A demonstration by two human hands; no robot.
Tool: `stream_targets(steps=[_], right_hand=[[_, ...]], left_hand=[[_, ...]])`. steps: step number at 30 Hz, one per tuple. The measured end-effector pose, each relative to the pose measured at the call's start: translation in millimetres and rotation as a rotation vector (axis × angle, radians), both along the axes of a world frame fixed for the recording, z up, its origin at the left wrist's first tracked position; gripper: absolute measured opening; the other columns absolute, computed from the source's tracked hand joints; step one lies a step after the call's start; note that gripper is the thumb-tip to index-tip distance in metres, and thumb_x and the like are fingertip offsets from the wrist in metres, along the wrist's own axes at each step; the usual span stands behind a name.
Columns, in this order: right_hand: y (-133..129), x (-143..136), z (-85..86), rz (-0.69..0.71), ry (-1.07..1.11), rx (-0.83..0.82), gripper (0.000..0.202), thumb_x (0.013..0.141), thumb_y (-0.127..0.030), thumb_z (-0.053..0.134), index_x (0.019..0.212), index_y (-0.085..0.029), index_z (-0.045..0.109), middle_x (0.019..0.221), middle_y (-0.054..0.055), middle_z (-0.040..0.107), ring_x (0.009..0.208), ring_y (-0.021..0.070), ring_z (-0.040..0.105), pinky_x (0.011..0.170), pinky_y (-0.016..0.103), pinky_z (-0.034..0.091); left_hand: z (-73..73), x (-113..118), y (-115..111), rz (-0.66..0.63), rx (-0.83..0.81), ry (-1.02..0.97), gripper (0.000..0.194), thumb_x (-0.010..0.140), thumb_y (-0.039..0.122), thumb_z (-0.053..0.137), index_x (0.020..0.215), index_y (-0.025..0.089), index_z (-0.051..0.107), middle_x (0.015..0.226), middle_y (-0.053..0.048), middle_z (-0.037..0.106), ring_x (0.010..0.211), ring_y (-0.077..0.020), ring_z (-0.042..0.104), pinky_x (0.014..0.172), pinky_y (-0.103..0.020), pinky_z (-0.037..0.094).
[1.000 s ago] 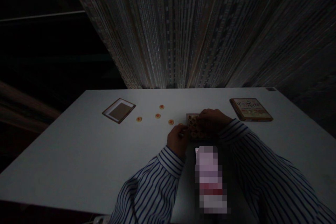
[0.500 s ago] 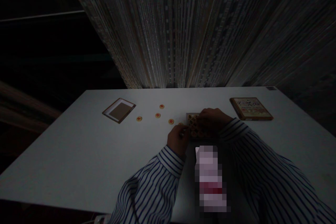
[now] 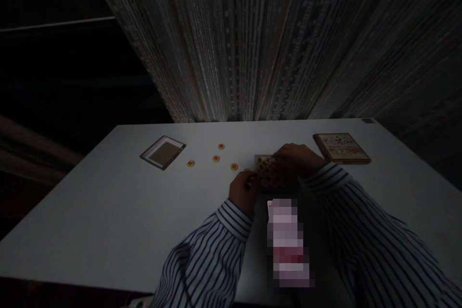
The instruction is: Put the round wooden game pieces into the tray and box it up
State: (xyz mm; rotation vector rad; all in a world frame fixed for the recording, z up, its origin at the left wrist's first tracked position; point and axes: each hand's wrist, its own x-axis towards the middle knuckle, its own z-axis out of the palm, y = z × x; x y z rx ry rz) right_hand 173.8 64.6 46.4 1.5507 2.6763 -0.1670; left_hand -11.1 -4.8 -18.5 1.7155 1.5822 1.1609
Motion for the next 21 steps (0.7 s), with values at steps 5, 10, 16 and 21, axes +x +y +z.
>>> stream_targets(steps=[5,10,16,21], right_hand=[[-13,12,-3.1,-0.033,0.107,0.112,0.031,0.083,-0.026,0.044,0.106,-0.016,0.062,0.103,0.011,0.064,0.096,0.0222,0.058,0.080,0.035,0.043],[-34,31,-26.5,-0.172,0.274,0.186,0.033,0.083,-0.026,0.042,0.108,-0.014,0.060,0.098,0.012,0.066,0.085,0.0210,0.061,0.077,0.035,0.047],[-46,39,-71.3,-0.412,0.441,0.154,0.034,0.080,-0.029,0.046,0.109,-0.019,0.060,0.100,0.008,0.067,0.081,0.0196,0.064,0.069,0.032,0.052],[-47,40,-87.6,-0.388,0.579,0.147,0.034,0.079,-0.028,0.046,0.109,-0.021,0.062,0.100,0.005,0.069,0.086,0.0204,0.065,0.075,0.034,0.054]], left_hand=[[2.8,0,-1,-0.004,-0.027,0.018,0.015,0.074,0.012,0.055,0.086,0.013,0.065,0.080,-0.006,0.066,0.065,-0.0112,0.061,0.059,-0.021,0.049],[1.4,-1,-4,-0.029,-0.034,0.048,0.018,0.076,0.016,0.055,0.091,0.012,0.064,0.080,-0.006,0.066,0.065,-0.0115,0.061,0.059,-0.022,0.050],[-4.9,-2,-4,-0.074,-0.006,0.123,0.022,0.075,0.014,0.055,0.096,0.014,0.063,0.086,-0.006,0.067,0.070,-0.0128,0.062,0.065,-0.025,0.051],[-4.5,-2,-4,-0.130,0.029,0.184,0.024,0.075,0.015,0.054,0.099,0.014,0.062,0.092,-0.008,0.067,0.082,-0.0164,0.062,0.073,-0.028,0.051]])
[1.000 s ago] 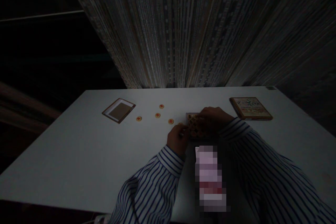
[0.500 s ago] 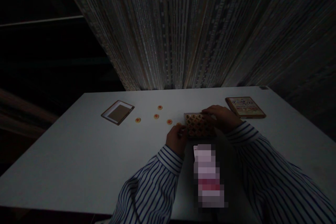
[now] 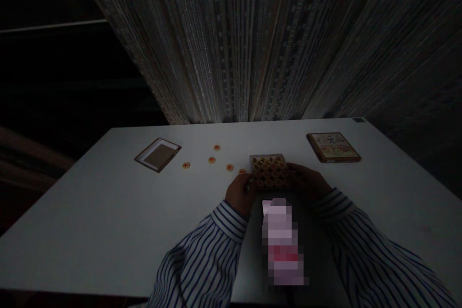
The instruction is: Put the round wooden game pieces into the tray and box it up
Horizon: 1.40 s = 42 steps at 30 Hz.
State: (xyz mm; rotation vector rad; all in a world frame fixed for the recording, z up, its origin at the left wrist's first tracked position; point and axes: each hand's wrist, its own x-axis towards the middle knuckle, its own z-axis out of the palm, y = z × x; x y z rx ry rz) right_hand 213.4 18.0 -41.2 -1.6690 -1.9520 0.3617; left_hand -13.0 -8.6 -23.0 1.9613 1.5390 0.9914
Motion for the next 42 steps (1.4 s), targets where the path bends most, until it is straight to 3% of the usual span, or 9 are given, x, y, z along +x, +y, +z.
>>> stream_targets(steps=[10,24,32,42], right_hand=[[-3,0,3.0,0.011,0.045,0.004,0.033,0.077,-0.026,0.047,0.105,-0.021,0.064,0.099,0.005,0.069,0.088,0.0205,0.065,0.077,0.034,0.054],[-11,-6,7.5,-0.010,0.070,0.055,0.033,0.080,-0.024,0.045,0.109,-0.023,0.062,0.100,0.004,0.069,0.086,0.0195,0.065,0.077,0.036,0.054],[-3,2,-5.2,0.025,0.078,0.047,0.033,0.077,-0.025,0.049,0.107,-0.023,0.062,0.099,0.003,0.069,0.085,0.0195,0.066,0.074,0.035,0.056],[-4,1,-2.0,0.026,0.074,0.028,0.032,0.079,-0.026,0.048,0.107,-0.024,0.062,0.099,0.003,0.069,0.083,0.0188,0.066,0.074,0.034,0.055]], left_hand=[[6.0,0,-2,-0.055,-0.053,0.047,0.027,0.080,0.027,0.053,0.102,0.014,0.061,0.091,-0.008,0.067,0.083,-0.0182,0.062,0.074,-0.031,0.050],[5.2,-3,0,-0.087,-0.123,0.061,0.035,0.072,0.016,0.061,0.107,0.015,0.060,0.104,-0.009,0.066,0.095,-0.0205,0.061,0.085,-0.035,0.049],[6.2,-2,0,-0.072,-0.141,0.049,0.035,0.073,0.017,0.061,0.108,0.017,0.060,0.101,-0.008,0.067,0.092,-0.0194,0.061,0.083,-0.034,0.050],[5.1,-2,0,-0.060,-0.113,0.056,0.036,0.070,0.015,0.062,0.106,0.016,0.061,0.098,-0.008,0.067,0.088,-0.0186,0.062,0.080,-0.033,0.051]])
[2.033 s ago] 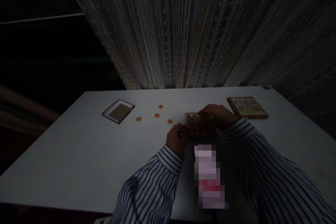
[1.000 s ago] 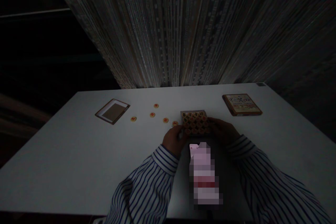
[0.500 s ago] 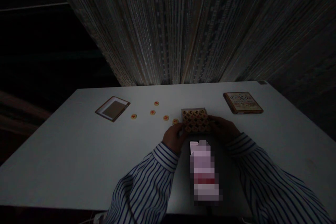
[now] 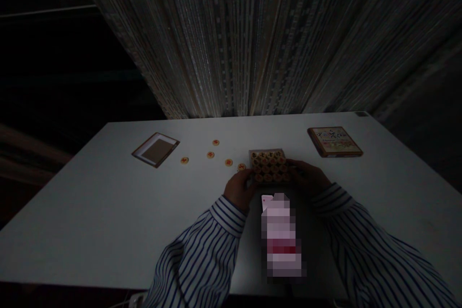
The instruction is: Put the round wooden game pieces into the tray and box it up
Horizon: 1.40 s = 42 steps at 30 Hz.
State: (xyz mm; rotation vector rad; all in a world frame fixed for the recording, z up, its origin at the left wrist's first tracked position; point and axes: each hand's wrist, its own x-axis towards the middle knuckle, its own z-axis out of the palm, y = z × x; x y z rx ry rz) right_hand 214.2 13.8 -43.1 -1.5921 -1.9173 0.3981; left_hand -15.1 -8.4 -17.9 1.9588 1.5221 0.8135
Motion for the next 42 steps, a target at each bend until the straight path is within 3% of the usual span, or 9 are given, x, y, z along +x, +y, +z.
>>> stream_targets(steps=[10,25,42], right_hand=[[-2.9,-3.6,4.0,-0.002,0.024,0.004,0.033,0.079,-0.026,0.048,0.108,-0.023,0.062,0.100,0.004,0.068,0.084,0.0195,0.065,0.075,0.035,0.055],[-2.4,-1.6,8.2,0.026,-0.007,-0.012,0.033,0.078,-0.025,0.048,0.108,-0.022,0.062,0.101,0.004,0.068,0.085,0.0200,0.065,0.075,0.037,0.055],[-1.9,-1.8,2.2,-0.013,-0.011,0.002,0.034,0.079,-0.025,0.047,0.109,-0.022,0.061,0.100,0.005,0.068,0.085,0.0198,0.065,0.076,0.037,0.055]], left_hand=[[3.9,0.6,-1.6,-0.003,0.016,0.009,0.032,0.073,0.018,0.061,0.104,0.014,0.061,0.094,-0.008,0.067,0.083,-0.0188,0.062,0.075,-0.032,0.051],[-2.3,0.0,-0.6,-0.007,0.017,-0.007,0.036,0.071,0.018,0.063,0.106,0.015,0.059,0.099,-0.009,0.066,0.088,-0.0186,0.062,0.079,-0.034,0.050],[-0.4,0.4,-0.7,-0.009,0.042,0.010,0.031,0.072,0.018,0.061,0.103,0.015,0.060,0.096,-0.009,0.067,0.087,-0.0193,0.062,0.078,-0.034,0.051]])
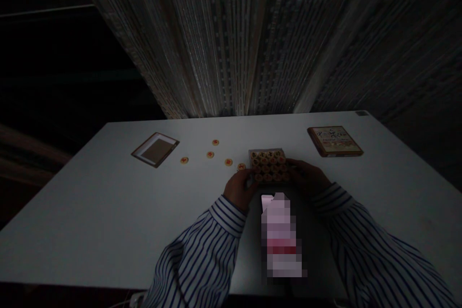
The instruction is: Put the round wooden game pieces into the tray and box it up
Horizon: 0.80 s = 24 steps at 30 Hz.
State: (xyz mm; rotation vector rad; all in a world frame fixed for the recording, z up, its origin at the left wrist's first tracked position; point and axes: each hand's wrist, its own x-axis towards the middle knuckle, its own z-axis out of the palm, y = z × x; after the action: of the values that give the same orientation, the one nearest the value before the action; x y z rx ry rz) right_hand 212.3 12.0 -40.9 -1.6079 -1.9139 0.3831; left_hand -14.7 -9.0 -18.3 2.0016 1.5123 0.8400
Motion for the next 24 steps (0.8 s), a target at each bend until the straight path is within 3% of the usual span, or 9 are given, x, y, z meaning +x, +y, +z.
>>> stream_targets(steps=[10,17,24], right_hand=[[-1,-1,3.7,-0.008,0.015,-0.020,0.033,0.079,-0.025,0.047,0.108,-0.024,0.062,0.096,0.003,0.069,0.078,0.0186,0.066,0.071,0.036,0.056],[-7,-8,17.1,-0.017,0.052,-0.049,0.032,0.081,-0.027,0.045,0.109,-0.022,0.060,0.091,0.003,0.070,0.073,0.0173,0.066,0.068,0.032,0.056],[-5,-6,16.0,-0.032,0.066,-0.042,0.033,0.080,-0.028,0.045,0.108,-0.020,0.059,0.093,0.006,0.069,0.074,0.0184,0.065,0.069,0.034,0.055]], left_hand=[[2.3,0,1,0.012,-0.016,-0.006,0.033,0.071,0.018,0.062,0.104,0.016,0.060,0.097,-0.009,0.066,0.086,-0.0188,0.062,0.077,-0.033,0.051],[5.1,2,1,0.063,0.010,-0.068,0.022,0.074,0.020,0.059,0.095,0.016,0.063,0.086,-0.005,0.066,0.071,-0.0137,0.062,0.067,-0.026,0.051],[9.1,1,1,0.111,-0.015,-0.058,0.008,0.073,0.017,0.059,0.079,0.015,0.063,0.076,-0.003,0.065,0.066,-0.0127,0.060,0.061,-0.024,0.048]])
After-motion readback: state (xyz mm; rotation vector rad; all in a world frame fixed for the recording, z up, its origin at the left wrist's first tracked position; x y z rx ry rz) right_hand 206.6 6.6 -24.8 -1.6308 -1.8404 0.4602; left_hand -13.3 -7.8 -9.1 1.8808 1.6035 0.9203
